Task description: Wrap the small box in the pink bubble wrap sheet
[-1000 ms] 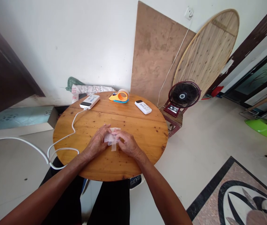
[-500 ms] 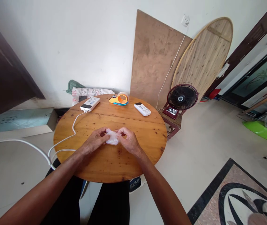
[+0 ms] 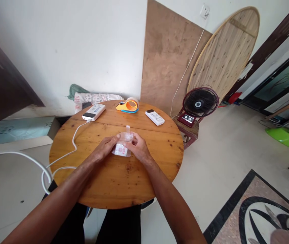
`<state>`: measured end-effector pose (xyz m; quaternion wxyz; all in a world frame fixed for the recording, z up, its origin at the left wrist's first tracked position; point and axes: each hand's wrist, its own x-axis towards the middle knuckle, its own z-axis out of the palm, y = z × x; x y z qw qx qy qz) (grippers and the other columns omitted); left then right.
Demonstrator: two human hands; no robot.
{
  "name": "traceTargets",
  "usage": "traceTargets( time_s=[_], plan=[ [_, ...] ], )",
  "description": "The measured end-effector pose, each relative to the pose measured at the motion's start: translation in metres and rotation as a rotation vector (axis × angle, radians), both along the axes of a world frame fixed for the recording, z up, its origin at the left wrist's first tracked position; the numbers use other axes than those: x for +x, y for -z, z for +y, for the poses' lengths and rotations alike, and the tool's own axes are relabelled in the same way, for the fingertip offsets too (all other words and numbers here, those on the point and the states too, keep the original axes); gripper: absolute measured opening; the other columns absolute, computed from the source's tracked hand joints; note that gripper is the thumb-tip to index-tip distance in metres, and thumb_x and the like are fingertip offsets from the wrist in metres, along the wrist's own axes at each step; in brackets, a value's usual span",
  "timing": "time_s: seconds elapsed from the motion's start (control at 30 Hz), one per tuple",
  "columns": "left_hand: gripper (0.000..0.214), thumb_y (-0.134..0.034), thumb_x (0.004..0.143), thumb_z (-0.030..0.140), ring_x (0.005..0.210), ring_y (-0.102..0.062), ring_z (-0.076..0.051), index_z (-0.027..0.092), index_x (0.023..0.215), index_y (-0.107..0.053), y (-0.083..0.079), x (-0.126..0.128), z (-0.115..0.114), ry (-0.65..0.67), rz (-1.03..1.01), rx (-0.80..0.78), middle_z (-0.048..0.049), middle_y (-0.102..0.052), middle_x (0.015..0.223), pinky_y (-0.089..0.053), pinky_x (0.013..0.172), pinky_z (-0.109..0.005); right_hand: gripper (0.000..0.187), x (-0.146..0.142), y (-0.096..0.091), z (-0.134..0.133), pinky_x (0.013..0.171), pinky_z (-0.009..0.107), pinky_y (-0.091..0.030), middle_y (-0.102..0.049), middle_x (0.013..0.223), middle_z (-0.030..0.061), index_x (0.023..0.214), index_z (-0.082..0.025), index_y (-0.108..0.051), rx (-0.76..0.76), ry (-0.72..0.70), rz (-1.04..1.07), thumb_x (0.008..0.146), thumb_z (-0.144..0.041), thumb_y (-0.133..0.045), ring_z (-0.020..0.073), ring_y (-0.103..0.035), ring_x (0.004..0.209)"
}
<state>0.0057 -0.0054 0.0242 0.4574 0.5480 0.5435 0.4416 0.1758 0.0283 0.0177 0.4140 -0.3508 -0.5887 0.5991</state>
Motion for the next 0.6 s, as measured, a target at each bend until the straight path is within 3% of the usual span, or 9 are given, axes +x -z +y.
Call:
traceTargets(
  time_s=[0.1,0.17,0.27,0.6],
  plan=[
    [0.052,-0.056,0.077,0.061,0.072,-0.062,-0.020,0.013,0.094,-0.067,0.001,0.005,-0.002,0.125,-0.412,-0.128,-0.0067,-0.070,0.081,-0.047,0.066,-0.029,0.052,0.003,-0.003,0.000,0.084,0.038,-0.054,-0.071,0.104,0.0066,0.110,-0.019,-0.059,-0.018,0.028,0.060,0.066,-0.042,-0.075,0.0238,-0.067,0.095],
    [0.049,-0.069,0.071,0.050,0.077,-0.064,-0.020,0.015,0.105,-0.065,0.000,0.009,-0.004,0.226,-0.577,-0.188,-0.0073,-0.071,0.091,-0.049,0.073,-0.031,0.047,0.003,-0.006,0.000,0.086,0.038,-0.054,-0.071,0.105,0.0066,0.106,-0.019,-0.061,0.000,0.047,0.054,0.069,-0.044,-0.073,0.0246,-0.067,0.097],
    [0.052,-0.079,0.064,0.032,0.082,-0.065,-0.018,0.017,0.111,-0.063,-0.001,0.011,-0.006,0.267,-0.651,-0.201,-0.0073,-0.070,0.100,-0.048,0.079,-0.030,0.045,0.003,-0.009,-0.003,0.089,0.038,-0.052,-0.070,0.108,0.0063,0.107,-0.019,-0.062,0.078,0.038,0.009,0.073,-0.047,-0.069,0.0246,-0.065,0.101],
    [0.053,-0.080,0.063,0.025,0.085,-0.065,-0.019,0.015,0.111,-0.062,0.002,0.009,-0.004,0.183,-0.744,-0.148,-0.0079,-0.070,0.101,-0.048,0.082,-0.032,0.054,0.004,0.006,-0.006,0.090,0.036,-0.049,-0.063,0.122,0.0099,0.126,-0.019,-0.050,0.234,0.009,-0.065,0.079,-0.041,-0.065,0.0233,-0.061,0.107]
  ],
)
